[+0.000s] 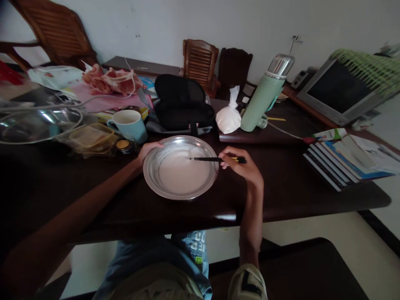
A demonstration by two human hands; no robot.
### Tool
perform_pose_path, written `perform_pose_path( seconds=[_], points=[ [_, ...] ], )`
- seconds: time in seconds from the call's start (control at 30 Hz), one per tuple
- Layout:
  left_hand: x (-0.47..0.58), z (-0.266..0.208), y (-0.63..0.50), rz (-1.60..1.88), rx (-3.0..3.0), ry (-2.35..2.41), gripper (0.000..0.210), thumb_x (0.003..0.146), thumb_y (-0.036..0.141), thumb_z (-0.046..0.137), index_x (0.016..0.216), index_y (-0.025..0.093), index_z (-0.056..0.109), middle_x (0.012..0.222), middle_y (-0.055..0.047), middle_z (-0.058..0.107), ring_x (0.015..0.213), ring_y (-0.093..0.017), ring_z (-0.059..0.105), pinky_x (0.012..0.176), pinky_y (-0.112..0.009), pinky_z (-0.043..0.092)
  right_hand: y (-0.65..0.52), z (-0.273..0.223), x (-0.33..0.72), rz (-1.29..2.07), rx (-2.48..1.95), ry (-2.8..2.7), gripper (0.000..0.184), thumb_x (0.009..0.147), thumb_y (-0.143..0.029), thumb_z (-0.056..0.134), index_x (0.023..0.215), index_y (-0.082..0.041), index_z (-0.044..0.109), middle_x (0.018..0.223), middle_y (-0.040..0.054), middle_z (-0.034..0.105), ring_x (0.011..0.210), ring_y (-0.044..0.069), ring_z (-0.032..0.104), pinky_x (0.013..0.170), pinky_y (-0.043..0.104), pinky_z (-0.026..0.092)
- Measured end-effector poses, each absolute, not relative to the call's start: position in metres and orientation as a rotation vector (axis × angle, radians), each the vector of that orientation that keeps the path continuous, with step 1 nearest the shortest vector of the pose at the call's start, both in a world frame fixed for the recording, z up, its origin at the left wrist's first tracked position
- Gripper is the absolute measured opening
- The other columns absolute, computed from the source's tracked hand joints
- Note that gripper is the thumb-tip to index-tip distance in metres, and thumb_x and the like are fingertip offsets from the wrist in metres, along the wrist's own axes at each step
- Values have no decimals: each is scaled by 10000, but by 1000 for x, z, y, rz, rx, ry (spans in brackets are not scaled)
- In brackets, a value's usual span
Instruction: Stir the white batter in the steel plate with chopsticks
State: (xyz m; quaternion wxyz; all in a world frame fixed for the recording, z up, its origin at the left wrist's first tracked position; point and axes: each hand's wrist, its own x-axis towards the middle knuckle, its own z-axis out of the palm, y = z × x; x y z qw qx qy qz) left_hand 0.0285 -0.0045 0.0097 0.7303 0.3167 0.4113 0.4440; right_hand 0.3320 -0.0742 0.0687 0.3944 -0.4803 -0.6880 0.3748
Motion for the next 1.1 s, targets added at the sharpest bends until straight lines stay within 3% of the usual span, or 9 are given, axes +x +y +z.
perform_pose_path(
  seconds=[0.17, 0.3, 0.47, 0.63, 0.93, 1.1],
  points=[
    [28, 5, -1, 1018, 824, 805, 433, 670, 103, 511, 1055, 178, 693, 780, -14, 714, 703, -180, 660, 626, -231, 491, -77, 70, 330, 1116, -1166, -1824, 234, 801, -404, 691, 727, -183, 683, 645, 7, 648, 576, 151, 636, 574, 276, 514],
    [27, 2, 1, 1010, 830, 795, 417, 708, 122, 506, 1076, 175, 694, 762, -22, 714, 742, -198, 671, 664, -250, 495, -76, 68, 328, 921, -1204, -1767, 225, 820, -394, 675, 731, -188, 676, 684, 4, 646, 654, 158, 651, 646, 278, 521],
    [27, 5, 1, 938, 772, 909, 382, 740, 183, 547, 1087, 152, 705, 637, -11, 690, 612, -183, 645, 622, -252, 480, -76, 67, 329, 1036, -1158, -1835, 248, 818, -403, 681, 711, -179, 679, 663, 9, 651, 589, 147, 643, 597, 267, 519],
    [30, 13, -1, 940, 717, 962, 273, 797, 179, 525, 961, 132, 739, 532, -1, 640, 486, -144, 563, 584, -252, 474, -71, 62, 322, 947, -1176, -1764, 231, 825, -399, 673, 729, -189, 667, 678, -2, 643, 639, 153, 659, 621, 268, 533],
    [31, 9, 3, 1011, 698, 1068, 222, 831, 226, 551, 690, 160, 708, 535, 17, 640, 513, -123, 567, 554, -219, 458, -73, 66, 326, 1075, -1137, -1854, 219, 822, -382, 681, 722, -188, 678, 670, 1, 652, 617, 147, 658, 606, 269, 526],
    [30, 6, 5, 1010, 692, 1029, 186, 817, 251, 583, 758, 155, 730, 567, 14, 662, 526, -124, 585, 561, -214, 465, -72, 65, 331, 945, -1206, -1728, 230, 820, -378, 684, 692, -187, 678, 622, -6, 643, 558, 133, 628, 565, 255, 510]
  ],
)
